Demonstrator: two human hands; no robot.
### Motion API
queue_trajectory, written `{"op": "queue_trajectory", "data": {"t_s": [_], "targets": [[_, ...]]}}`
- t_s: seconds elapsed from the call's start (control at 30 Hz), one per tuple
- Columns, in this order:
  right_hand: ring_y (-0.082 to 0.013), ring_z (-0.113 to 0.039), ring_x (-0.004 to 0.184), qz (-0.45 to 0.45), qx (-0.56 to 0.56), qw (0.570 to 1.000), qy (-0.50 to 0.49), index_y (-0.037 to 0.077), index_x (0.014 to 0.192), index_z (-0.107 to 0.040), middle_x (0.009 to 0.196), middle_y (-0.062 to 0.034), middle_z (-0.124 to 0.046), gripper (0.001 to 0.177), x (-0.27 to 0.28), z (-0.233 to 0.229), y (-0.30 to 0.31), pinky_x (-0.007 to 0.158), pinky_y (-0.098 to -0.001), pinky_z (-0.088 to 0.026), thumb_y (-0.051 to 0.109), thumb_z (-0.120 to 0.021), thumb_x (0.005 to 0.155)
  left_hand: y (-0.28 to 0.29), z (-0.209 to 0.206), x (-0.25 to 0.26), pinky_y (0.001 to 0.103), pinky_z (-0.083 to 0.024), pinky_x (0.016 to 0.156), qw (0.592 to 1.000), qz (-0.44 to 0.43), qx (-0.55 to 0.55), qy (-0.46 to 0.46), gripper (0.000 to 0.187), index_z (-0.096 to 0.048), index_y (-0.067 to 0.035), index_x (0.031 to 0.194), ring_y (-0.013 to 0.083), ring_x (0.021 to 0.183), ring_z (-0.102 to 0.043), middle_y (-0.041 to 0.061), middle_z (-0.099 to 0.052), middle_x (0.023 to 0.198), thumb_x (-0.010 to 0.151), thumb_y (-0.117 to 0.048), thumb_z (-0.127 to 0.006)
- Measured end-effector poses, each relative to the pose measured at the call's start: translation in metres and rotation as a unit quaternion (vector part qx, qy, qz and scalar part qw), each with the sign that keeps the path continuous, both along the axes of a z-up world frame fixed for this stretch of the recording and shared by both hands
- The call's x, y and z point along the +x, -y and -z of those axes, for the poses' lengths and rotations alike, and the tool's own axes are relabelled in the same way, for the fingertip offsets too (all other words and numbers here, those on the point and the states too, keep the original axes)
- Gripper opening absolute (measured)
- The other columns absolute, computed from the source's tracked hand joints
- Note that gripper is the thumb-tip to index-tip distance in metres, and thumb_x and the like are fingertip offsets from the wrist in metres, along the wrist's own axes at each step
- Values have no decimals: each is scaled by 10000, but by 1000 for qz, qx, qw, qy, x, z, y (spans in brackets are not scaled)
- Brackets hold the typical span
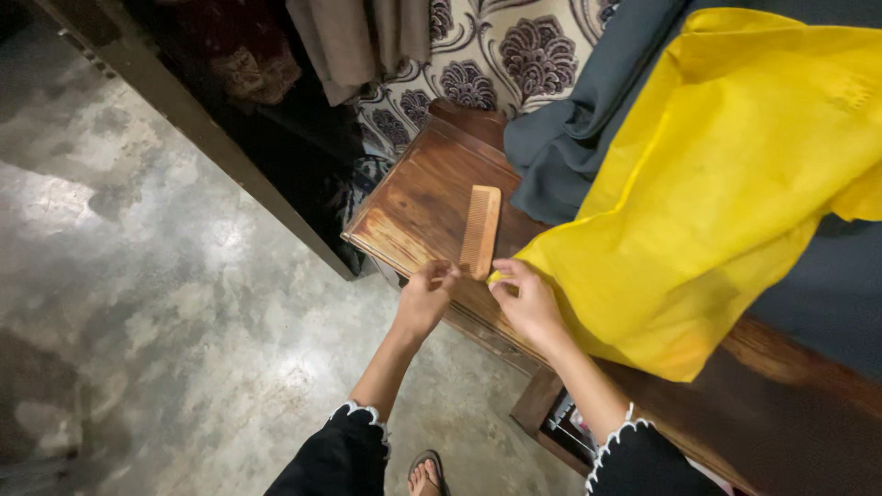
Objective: The person organizes personal items by placing a plastic basket into a yellow tote bag, then moves the bag to a wooden cabinet. They open a drawer to store a blue bottle and a wooden comb, then close the drawer. The person moves the bag to a chair, then returns to the cabinet to store a hairbrush in a different drawer. Finally, they place a charging cable and a pen into a wall-mounted organizer.
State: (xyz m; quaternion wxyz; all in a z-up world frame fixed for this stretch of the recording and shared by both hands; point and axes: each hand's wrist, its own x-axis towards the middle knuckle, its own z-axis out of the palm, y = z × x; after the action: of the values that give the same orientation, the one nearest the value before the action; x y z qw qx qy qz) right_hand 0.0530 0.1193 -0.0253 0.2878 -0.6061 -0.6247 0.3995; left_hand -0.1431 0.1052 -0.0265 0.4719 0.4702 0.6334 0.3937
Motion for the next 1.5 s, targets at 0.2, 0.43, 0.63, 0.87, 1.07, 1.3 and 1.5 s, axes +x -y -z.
{"op": "queue_trajectory", "data": {"t_s": [0.2,0.43,0.63,0.87,1.07,1.3,1.5], "targets": [[-266,-706,1121,36,10,999,-15,30,1305,-535,1282,-159,-678,489,-35,19,-46,921,-388,-562,162,-691,860,-30,14,4,318,-537,939,997,-46,-24,59,491,-634,12,1247,221,1088,-716,168,-751,1160,942,-371,-677],[-444,-567,1191,78,-34,982,171,10,1453,-416,1311,-286,-555,709,-60,19,-70,993,-500,-483,174,-726,837,-65,31,13,330,-560,881,995,-45,-45,75,486,-628,32,1290,213,1013,-726,158,-762,1144,950,-314,-641],[-475,-546,1212,101,-43,968,225,-62,1424,-409,1323,-315,-543,700,-68,31,-85,1013,-511,-469,222,-726,868,-82,32,25,318,-568,842,983,-76,-102,132,475,-623,30,1285,199,978,-730,140,-774,1111,941,-297,-654],[-366,-666,1134,165,-76,966,183,88,1244,-681,1231,-195,-687,381,-62,36,-96,964,-455,-527,215,-729,888,-89,26,21,345,-560,778,975,-113,-150,117,436,-724,68,1110,211,879,-728,154,-772,980,957,-332,-642],[-243,-762,1002,167,-101,977,84,185,1216,-735,1115,-84,-781,375,-60,13,-91,902,-366,-578,205,-752,842,-83,26,11,348,-552,720,971,-137,-156,115,434,-753,65,997,183,784,-710,126,-760,867,929,-353,-655],[-165,-771,942,107,-114,988,2,113,1229,-730,1087,-108,-786,431,-53,-26,-68,838,-307,-591,142,-811,806,-68,40,10,310,-476,623,975,-95,-139,143,343,-739,6,1000,148,703,-575,45,-652,783,959,-327,-669],[-158,-746,864,79,-169,968,-170,-12,1179,-737,1036,-119,-804,361,-26,-44,-45,730,-294,-599,122,-773,846,-52,23,16,284,-545,700,983,-123,-22,134,418,-605,26,1224,126,810,-651,58,-702,946,916,-228,-728]]}}
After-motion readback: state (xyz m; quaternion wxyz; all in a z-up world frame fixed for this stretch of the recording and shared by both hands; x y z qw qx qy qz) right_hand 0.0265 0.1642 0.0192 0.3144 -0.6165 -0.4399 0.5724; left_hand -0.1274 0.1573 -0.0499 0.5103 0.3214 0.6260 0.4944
